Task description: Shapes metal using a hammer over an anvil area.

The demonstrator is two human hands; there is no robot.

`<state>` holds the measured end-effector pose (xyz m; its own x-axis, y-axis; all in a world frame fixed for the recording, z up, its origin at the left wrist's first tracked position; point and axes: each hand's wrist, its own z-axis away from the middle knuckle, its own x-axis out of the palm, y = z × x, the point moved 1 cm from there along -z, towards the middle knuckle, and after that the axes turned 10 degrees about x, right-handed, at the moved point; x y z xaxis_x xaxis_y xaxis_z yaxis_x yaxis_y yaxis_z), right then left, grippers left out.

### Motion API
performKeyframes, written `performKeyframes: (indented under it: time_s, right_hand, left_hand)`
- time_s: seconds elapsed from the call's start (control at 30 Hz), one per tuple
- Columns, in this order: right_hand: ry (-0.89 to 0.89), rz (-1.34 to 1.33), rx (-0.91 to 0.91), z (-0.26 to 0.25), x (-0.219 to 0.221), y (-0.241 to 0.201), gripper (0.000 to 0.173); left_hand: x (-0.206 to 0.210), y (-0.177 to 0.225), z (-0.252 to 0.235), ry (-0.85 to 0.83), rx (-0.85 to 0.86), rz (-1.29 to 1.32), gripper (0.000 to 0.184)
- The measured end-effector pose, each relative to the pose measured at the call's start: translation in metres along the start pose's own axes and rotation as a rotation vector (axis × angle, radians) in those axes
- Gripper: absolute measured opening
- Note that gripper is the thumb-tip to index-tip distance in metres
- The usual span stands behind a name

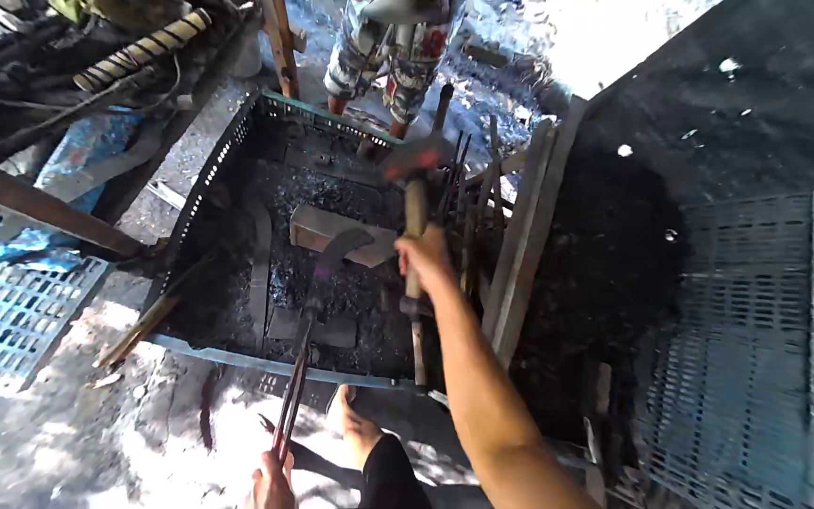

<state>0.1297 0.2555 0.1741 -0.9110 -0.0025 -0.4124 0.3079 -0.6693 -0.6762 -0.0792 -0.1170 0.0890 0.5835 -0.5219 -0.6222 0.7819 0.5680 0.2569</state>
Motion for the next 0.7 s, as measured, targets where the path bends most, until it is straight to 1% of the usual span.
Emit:
performKeyframes:
  time_s: [0.03, 0.1, 0.17, 0.2, 0.27, 0.33, 0.37, 0.43, 0.5, 0.53, 0.57, 0.6, 0.63, 0.7]
  right_hand:
    - [0.044, -0.005, -0.088, 0.025, -0.027, -0.020, 0.039]
    - [0.136, 0.045, -0.271, 0.072, -0.079, -0.054, 0.041]
    - [0.242, 0.137, -0.403, 0.111, -0.117, -0.080, 0.040]
    - [0.308, 0.179, -0.451, 0.124, -0.129, -0.088, 0.039]
    - [0.440, 0.226, -0.528, 0.130, -0.134, -0.095, 0.035]
    - [0.522, 0.206, -0.575, 0.105, -0.114, -0.075, 0.036]
    - [0.521, 0.206, -0.550, 0.085, -0.095, -0.054, 0.040]
    - [0.429, 0.280, -0.389, 0.038, -0.041, 0.004, 0.046]
    - [0.220, 0.388, -0.079, -0.020, 0.015, 0.061, 0.049]
    - [0.098, 0.373, 0.051, -0.042, 0.033, 0.078, 0.046]
    - [-0.013, 0.288, 0.147, -0.051, 0.039, 0.078, 0.043]
    - [-0.071, 0.185, 0.167, -0.048, 0.036, 0.058, 0.042]
    - [-0.083, 0.110, 0.133, -0.036, 0.024, 0.028, 0.042]
    - [-0.032, 0.075, 0.007, 0.011, -0.015, -0.009, 0.040]
  left_hand:
    - [-0.001, -0.001, 0.004, -0.011, 0.008, 0.001, 0.048]
    - [0.008, -0.005, -0.006, -0.028, 0.001, 0.003, 0.051]
    - [0.021, -0.012, -0.018, -0.030, -0.013, 0.006, 0.050]
    - [0.024, -0.015, -0.021, -0.027, -0.014, 0.002, 0.049]
    - [0.025, -0.014, -0.022, -0.019, -0.013, -0.006, 0.049]
    - [0.029, -0.016, -0.019, -0.010, -0.004, 0.009, 0.051]
    - [0.030, -0.015, -0.017, -0.009, -0.003, 0.028, 0.050]
    - [0.032, -0.013, -0.019, -0.001, -0.018, 0.056, 0.045]
    - [0.035, -0.011, -0.022, 0.018, -0.031, 0.049, 0.042]
    - [0.033, -0.009, -0.016, 0.013, -0.039, 0.042, 0.042]
    - [0.028, -0.007, -0.009, 0.000, -0.049, 0.033, 0.042]
    - [0.017, -0.003, -0.006, 0.003, -0.048, 0.021, 0.043]
    - [0.009, 0.000, -0.003, 0.006, -0.040, 0.010, 0.044]
    - [0.000, 0.002, 0.006, -0.019, -0.018, -0.013, 0.049]
